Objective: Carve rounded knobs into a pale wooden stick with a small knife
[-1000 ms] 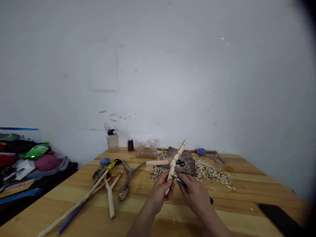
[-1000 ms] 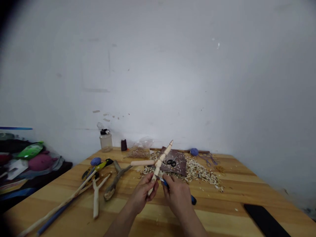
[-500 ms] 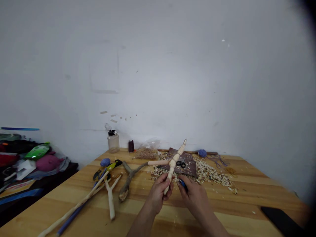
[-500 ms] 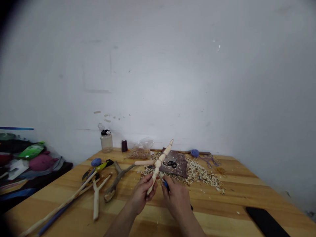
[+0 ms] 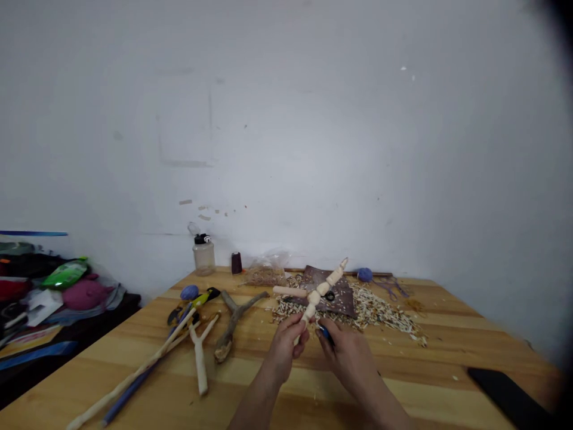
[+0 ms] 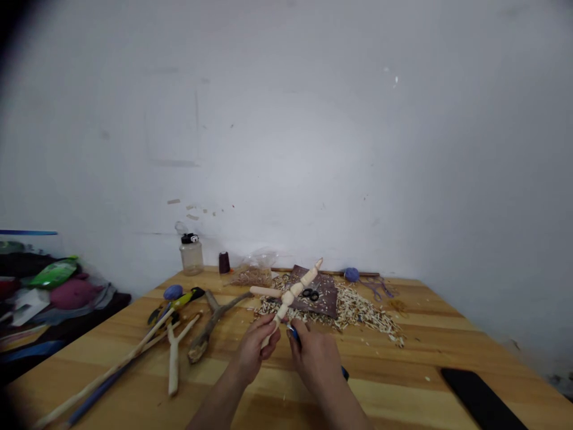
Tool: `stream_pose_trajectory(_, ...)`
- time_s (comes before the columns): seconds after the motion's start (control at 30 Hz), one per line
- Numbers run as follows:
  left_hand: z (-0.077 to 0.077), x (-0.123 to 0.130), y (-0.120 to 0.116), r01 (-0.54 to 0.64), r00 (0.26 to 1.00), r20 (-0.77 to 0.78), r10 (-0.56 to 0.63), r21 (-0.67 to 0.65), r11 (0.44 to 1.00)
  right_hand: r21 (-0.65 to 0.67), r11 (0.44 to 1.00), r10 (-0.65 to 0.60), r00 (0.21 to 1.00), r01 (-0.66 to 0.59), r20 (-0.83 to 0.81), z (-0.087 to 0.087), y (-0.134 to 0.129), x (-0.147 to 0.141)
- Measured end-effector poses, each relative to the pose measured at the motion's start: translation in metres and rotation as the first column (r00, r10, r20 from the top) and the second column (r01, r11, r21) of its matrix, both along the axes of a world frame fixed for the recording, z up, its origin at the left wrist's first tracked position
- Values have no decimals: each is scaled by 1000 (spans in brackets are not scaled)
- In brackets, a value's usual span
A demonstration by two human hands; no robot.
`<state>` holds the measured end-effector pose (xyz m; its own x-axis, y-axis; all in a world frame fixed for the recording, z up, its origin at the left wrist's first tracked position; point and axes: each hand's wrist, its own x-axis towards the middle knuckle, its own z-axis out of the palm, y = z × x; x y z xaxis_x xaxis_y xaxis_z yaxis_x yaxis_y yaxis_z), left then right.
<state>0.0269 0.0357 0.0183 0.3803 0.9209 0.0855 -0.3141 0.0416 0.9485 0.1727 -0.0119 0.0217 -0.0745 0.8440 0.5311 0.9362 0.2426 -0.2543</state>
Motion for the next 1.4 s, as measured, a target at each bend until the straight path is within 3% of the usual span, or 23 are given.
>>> stream_pose_trajectory(0.17, 6, 1, -4, -106, 993, -57, 107, 27, 994, -49, 998, 35, 997, -38, -70, 6, -5, -3)
stream_pose_trajectory(0.33, 4, 0, -2, -96, 992, -80, 100, 45, 994, -77, 997, -31, 990, 20, -139, 6, -6, -4)
stream_pose_trajectory(0.47, 0, 1, 0, -92, 992, -83, 95, 35, 995, -68, 998, 1, 990, -10, -141, 3, -5, -6)
stream_pose_trajectory(0.87, 1, 2, -1, -60, 997, -51, 63, 49, 997, -150, 988, -33, 998, 25, -47, 5, -6, -8)
stream_pose_trajectory(1.4, -2, 1, 1, -49, 997, -56, 50, 23, 999, -123, 991, -45, 999, 47, 22, 7, -9, -9)
